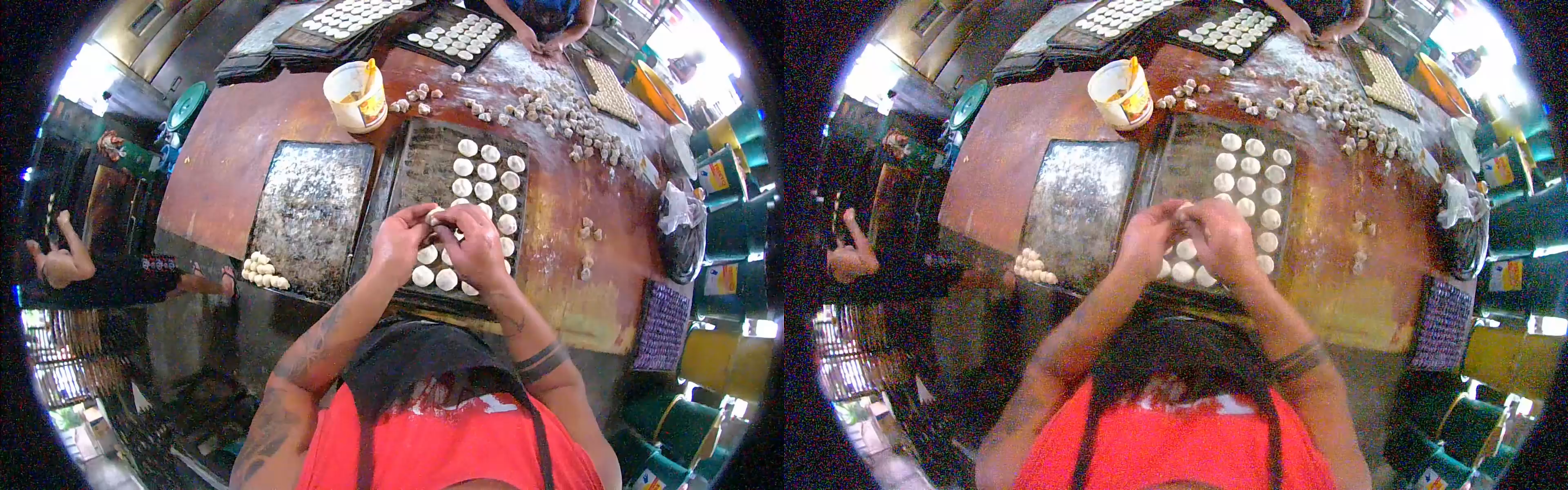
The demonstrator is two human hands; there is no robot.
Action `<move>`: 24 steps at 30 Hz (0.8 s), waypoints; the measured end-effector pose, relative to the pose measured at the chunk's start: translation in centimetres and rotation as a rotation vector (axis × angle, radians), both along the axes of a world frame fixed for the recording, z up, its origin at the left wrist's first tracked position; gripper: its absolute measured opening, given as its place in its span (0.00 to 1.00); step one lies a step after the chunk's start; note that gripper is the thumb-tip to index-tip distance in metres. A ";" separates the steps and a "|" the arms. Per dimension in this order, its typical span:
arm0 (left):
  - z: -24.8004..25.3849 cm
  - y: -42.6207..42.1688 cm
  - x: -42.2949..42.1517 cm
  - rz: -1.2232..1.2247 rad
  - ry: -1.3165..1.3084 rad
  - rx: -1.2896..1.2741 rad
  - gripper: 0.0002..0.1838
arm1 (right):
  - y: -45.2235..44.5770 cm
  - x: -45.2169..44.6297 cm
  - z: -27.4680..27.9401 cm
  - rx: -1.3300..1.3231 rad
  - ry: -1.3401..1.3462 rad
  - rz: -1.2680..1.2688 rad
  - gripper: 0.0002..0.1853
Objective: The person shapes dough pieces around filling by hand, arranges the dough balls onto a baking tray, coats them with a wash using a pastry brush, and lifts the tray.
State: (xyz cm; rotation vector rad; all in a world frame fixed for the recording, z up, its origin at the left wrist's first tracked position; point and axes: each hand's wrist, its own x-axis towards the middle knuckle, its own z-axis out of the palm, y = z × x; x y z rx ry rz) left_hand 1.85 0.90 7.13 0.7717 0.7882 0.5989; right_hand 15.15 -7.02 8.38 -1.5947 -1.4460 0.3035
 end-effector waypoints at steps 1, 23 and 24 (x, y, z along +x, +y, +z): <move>0.2 -0.1 0.1 0.008 -0.071 -0.049 0.18 | 0.2 -0.1 -0.3 0.036 -0.100 -0.040 0.11; 2.2 -1.0 1.1 0.049 0.083 0.581 0.18 | 1.1 0.8 3.2 0.063 -0.066 -0.254 0.13; 2.0 -0.4 1.2 0.034 0.000 0.340 0.19 | 1.0 0.5 3.4 0.033 -0.065 -0.214 0.13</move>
